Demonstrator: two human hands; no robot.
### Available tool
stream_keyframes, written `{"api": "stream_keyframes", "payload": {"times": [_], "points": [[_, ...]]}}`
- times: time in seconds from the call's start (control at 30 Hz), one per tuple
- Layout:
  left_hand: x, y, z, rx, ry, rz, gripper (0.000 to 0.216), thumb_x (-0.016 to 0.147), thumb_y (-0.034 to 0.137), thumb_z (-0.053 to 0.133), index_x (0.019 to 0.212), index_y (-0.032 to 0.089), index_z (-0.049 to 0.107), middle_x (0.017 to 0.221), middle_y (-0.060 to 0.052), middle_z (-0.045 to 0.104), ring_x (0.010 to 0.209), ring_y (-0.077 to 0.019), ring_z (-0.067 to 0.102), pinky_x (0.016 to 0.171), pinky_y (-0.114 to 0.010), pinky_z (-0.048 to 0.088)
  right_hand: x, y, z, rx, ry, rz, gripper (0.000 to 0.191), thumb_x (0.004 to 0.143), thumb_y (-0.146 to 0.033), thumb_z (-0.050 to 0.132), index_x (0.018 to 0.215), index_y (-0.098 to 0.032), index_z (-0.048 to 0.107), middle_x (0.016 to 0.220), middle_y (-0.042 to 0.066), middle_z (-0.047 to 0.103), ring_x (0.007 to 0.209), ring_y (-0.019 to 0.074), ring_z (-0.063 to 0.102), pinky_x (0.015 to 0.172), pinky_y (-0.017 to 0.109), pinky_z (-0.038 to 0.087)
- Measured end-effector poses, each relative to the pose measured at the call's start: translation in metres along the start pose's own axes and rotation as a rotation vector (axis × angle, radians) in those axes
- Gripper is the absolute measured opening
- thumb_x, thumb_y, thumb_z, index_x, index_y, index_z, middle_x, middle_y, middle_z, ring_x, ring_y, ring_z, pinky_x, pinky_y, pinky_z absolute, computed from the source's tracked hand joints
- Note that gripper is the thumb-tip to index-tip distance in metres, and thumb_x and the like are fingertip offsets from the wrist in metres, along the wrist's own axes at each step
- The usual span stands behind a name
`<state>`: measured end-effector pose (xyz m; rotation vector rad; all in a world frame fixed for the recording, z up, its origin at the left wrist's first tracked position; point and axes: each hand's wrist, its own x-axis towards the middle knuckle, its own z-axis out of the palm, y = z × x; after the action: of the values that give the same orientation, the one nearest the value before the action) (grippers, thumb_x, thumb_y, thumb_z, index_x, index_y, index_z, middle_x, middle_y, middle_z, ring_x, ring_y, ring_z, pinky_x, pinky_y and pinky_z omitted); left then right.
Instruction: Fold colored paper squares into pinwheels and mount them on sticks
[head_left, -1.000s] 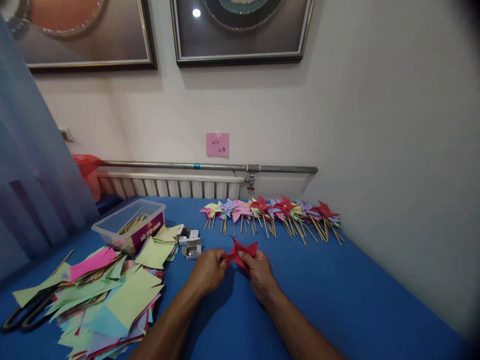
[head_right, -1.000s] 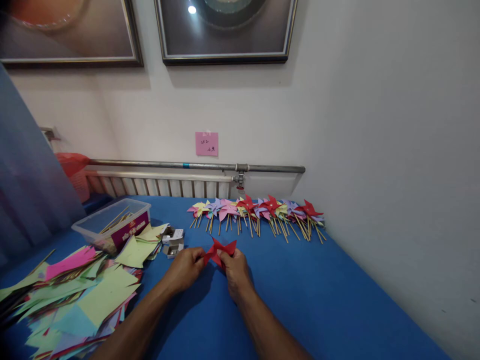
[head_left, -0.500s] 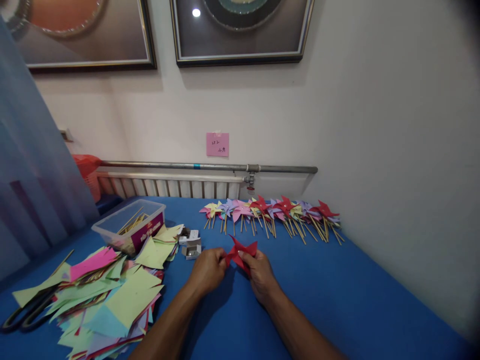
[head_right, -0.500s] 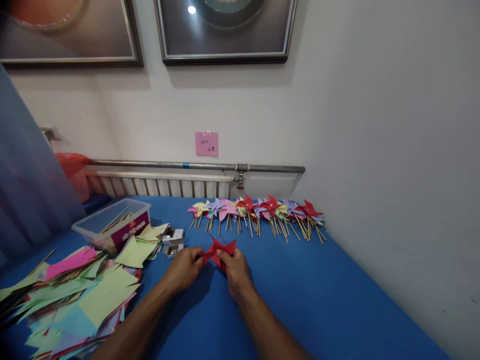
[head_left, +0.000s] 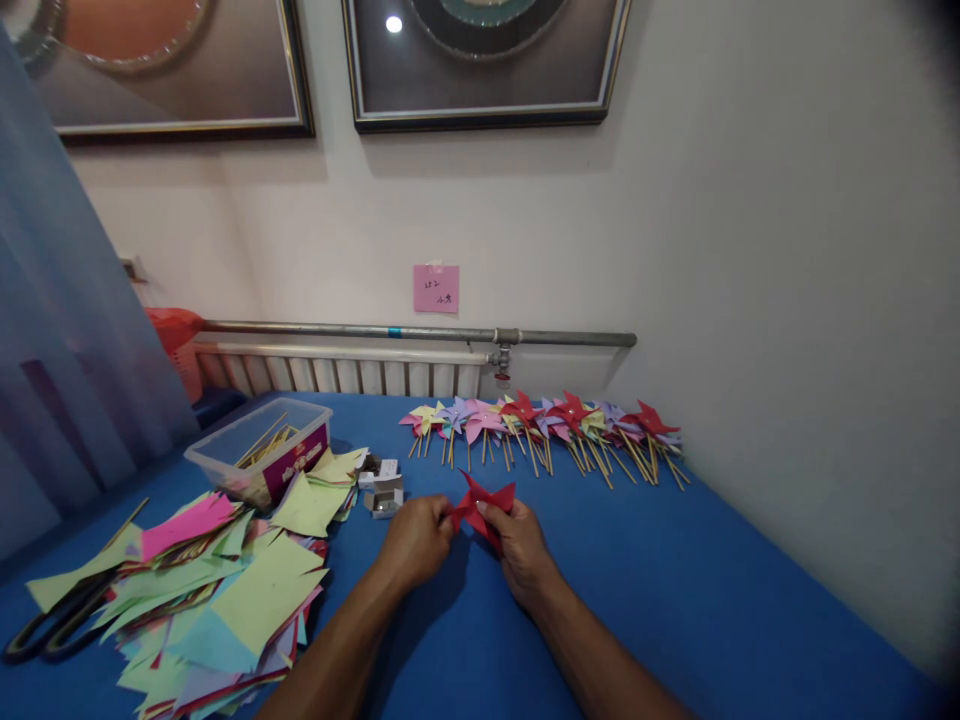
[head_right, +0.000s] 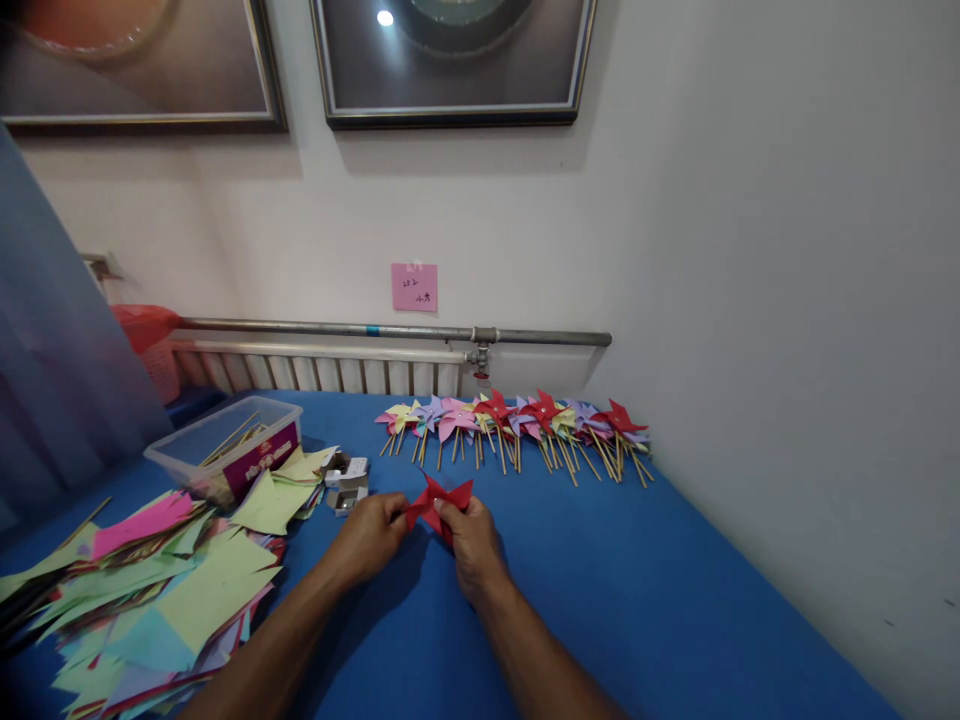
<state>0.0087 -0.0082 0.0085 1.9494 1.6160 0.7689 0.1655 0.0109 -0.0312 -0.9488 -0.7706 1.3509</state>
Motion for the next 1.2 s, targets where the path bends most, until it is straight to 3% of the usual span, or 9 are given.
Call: {"api": "stream_keyframes", "payload": {"times": [1.2], "points": [[-0.0003,-0.001,0.0008,0.01,0.003,0.006,0.019,0.084,0.01,0.053,0.068,0.017,0.058,0.063,0.002,0.055,0.064,-0.0121,0.05,0.061,-0.024,0.025,0.0012,0.0016,-0.0011,-0.003,0.003,0.004,0.028,0.056,-0.029,0.088,0.076,-0.018,0.071,0.067,-0.001,0.073,0.06,0.0144,0.063,0.062,0.026,0.049]]}}
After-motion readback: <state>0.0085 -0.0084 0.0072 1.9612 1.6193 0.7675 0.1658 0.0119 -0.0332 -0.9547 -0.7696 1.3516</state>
